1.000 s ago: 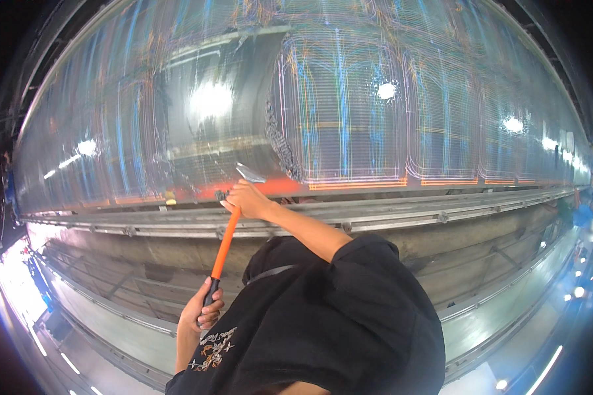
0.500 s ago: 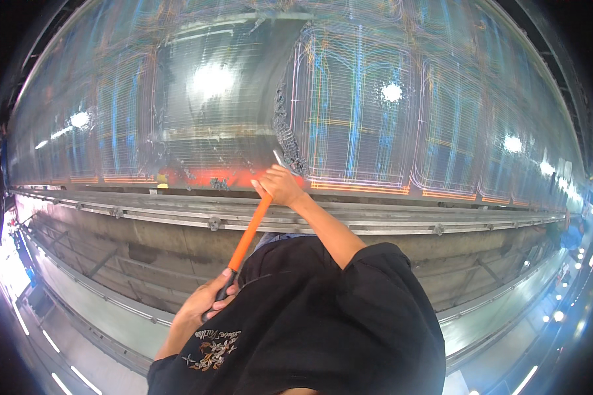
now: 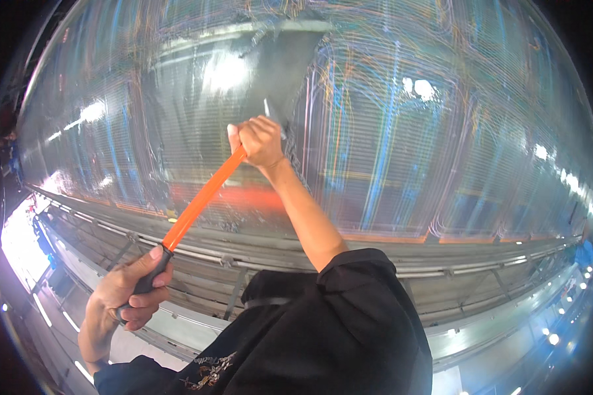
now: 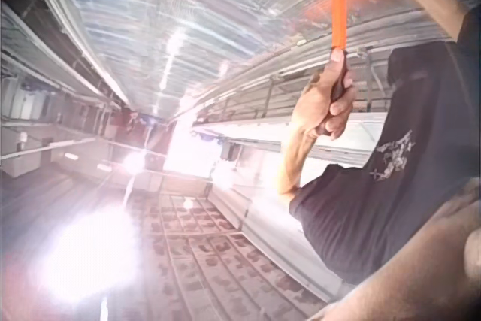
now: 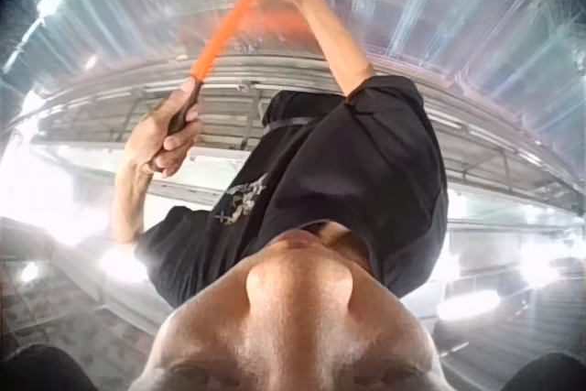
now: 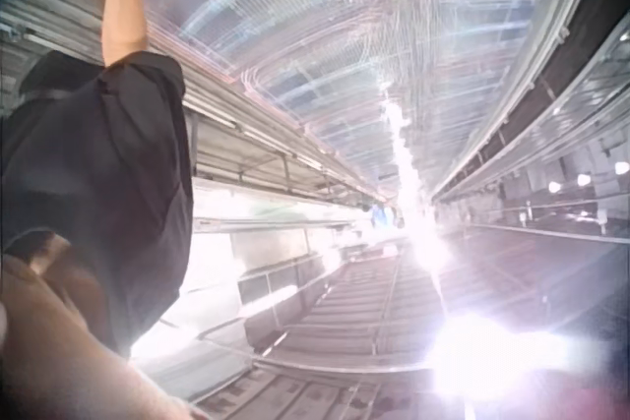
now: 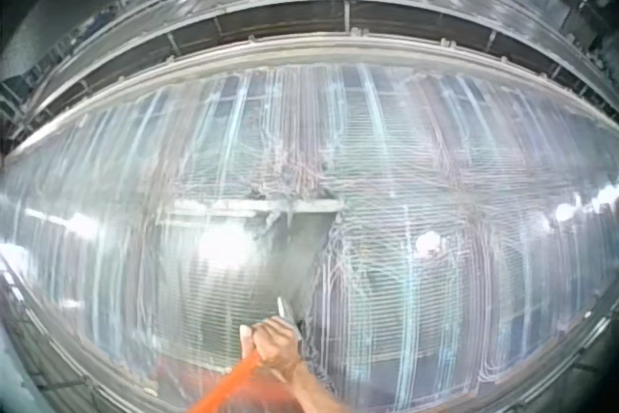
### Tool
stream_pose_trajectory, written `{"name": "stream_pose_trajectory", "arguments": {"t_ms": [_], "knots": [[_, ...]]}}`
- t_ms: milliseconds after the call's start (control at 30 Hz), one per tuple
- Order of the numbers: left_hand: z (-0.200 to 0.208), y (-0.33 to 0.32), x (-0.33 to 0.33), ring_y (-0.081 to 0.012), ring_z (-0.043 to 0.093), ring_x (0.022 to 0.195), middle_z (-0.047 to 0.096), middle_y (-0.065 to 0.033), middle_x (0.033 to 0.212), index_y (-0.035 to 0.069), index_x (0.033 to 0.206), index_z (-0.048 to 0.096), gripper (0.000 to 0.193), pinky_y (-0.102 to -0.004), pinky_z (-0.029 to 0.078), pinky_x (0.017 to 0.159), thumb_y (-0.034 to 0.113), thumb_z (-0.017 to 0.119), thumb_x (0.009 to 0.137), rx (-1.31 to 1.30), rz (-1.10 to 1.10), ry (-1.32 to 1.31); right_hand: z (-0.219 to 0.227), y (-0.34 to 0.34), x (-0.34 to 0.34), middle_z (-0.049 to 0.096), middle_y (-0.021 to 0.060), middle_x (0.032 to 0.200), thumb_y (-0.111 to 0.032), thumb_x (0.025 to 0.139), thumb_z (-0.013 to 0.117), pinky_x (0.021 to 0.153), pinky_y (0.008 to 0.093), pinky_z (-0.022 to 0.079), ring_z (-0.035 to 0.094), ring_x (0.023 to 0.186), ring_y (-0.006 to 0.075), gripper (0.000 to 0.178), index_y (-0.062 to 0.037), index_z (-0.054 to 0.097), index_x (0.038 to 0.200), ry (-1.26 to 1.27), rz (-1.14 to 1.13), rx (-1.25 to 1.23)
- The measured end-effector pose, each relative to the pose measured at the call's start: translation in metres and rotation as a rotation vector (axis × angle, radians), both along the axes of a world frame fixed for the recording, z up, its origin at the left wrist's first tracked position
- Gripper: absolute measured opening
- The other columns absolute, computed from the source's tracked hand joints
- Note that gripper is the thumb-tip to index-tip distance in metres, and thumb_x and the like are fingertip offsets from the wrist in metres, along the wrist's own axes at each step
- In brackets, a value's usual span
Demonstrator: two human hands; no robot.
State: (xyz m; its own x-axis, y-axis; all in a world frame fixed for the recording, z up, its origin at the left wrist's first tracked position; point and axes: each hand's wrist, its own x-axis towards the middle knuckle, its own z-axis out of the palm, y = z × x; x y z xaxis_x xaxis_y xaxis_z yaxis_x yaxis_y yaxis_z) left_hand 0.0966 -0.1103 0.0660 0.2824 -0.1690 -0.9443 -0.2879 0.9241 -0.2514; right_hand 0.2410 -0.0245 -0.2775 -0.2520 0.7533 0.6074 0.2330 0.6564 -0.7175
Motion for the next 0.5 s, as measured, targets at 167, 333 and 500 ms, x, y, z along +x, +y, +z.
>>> {"name": "stream_pose_trajectory", "arguments": {"t_ms": [167, 333, 500], "knots": [[-0.033, 0.062, -0.003, -0.0053, 0.031, 0.026, 0.033, 0.0057, 0.044, 0.012, 0.078, 0.043, 0.052, -0.0246, 0.028, 0.020, 0.055, 0.039, 0.105, 0.087, 0.097, 0.009, -0.010, 0.112, -0.003, 0.051, 0.0079, 0.048, -0.008, 0.087, 0.068, 0.045, 0.0380, 0.039, 0.052, 0.043, 0.0252, 0.042, -0.0100, 0.046, 0.052, -0.012, -0.026, 0.125], [-0.101, 0.088, 0.001, -0.0057, 0.030, 0.026, 0.036, 0.0057, 0.048, 0.011, 0.083, 0.045, 0.044, -0.0248, 0.025, 0.019, 0.047, 0.037, 0.108, 0.398, 0.352, -0.219, 0.001, 0.210, 0.017, 0.053, 0.0106, 0.052, -0.022, 0.097, 0.061, 0.053, 0.0433, 0.044, 0.053, 0.048, 0.0296, 0.047, -0.0081, 0.050, 0.054, -0.248, 0.097, 0.098], [-0.115, 0.030, 0.026, -0.0048, 0.032, 0.028, 0.039, 0.0058, 0.052, 0.010, 0.087, 0.048, 0.044, -0.0232, 0.027, 0.022, 0.047, 0.038, 0.108, 0.453, 0.566, -0.360, 0.002, 0.180, 0.032, 0.054, 0.0110, 0.057, -0.031, 0.102, 0.054, 0.076, 0.0482, 0.045, 0.053, 0.062, 0.0319, 0.050, -0.0084, 0.050, 0.058, -0.436, 0.359, 0.045]]}}
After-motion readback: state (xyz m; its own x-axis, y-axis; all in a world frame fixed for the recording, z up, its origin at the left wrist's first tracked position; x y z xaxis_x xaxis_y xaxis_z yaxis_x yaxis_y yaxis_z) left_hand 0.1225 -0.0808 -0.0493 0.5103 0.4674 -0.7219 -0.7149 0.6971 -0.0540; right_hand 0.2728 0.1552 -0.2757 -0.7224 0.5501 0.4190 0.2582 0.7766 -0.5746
